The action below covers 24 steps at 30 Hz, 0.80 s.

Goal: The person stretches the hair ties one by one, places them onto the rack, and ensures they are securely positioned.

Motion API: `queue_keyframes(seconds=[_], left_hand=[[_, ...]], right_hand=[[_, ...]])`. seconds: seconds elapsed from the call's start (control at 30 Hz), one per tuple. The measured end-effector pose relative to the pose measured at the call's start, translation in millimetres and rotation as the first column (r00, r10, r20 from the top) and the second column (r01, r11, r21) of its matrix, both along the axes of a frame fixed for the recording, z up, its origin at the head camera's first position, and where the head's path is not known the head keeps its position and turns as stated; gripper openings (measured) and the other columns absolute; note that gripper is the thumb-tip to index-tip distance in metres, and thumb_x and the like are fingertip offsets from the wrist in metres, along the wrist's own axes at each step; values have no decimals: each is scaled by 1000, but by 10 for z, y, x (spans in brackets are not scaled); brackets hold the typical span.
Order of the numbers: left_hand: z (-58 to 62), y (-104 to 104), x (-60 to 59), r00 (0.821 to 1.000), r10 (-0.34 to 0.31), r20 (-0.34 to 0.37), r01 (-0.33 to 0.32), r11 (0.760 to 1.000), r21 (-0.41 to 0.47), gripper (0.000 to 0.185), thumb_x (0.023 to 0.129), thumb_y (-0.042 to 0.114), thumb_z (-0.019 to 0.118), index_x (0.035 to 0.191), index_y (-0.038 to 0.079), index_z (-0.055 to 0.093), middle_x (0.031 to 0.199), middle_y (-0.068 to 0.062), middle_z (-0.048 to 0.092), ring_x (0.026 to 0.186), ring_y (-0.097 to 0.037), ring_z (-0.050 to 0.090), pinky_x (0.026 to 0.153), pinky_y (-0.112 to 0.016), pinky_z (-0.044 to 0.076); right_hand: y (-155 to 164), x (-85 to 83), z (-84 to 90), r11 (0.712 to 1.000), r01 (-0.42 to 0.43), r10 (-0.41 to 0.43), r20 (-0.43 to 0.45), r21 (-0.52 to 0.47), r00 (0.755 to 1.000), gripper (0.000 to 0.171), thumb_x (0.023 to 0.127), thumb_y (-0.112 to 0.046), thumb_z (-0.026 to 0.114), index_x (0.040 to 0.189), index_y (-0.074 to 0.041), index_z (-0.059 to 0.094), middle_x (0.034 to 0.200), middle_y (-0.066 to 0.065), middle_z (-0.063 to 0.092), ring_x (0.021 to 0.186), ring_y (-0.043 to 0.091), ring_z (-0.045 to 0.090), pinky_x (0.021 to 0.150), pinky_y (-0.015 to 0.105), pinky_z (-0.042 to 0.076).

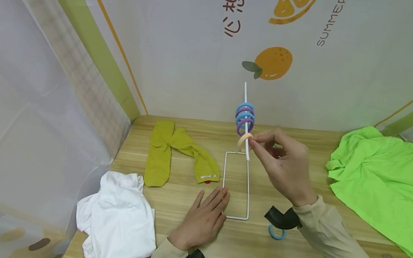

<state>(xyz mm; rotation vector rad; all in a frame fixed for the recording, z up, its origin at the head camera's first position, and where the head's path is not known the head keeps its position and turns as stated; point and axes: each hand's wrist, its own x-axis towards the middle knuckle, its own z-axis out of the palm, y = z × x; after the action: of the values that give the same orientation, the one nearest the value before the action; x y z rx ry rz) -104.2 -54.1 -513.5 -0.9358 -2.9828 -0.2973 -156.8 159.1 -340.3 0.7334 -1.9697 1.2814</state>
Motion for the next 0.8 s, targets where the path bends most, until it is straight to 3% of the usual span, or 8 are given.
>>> queue_keyframes(seconds=[0.43, 0.8], left_hand=[[3, 3, -5, 1000, 0, 8, 0, 1000, -12, 54, 111, 30, 39, 161, 9, 35, 169, -6, 31, 157, -22, 27, 124, -53, 24], [12, -4, -2, 1000, 1, 26, -1, 1000, -7, 55, 111, 30, 38, 161, 9, 34, 169, -6, 29, 157, -22, 25, 124, -53, 23]], right_hand=[[-31, -148, -27, 996, 92, -92, 3, -9, 996, 6, 87, 5, 78, 88, 3, 72, 85, 10, 77, 59, 5, 48, 50, 12, 39], [12, -128, -62, 995, 84, -82, 46, -46, 996, 8, 87, 3, 78, 94, 0, 74, 81, 6, 74, 58, 6, 47, 48, 13, 36]])
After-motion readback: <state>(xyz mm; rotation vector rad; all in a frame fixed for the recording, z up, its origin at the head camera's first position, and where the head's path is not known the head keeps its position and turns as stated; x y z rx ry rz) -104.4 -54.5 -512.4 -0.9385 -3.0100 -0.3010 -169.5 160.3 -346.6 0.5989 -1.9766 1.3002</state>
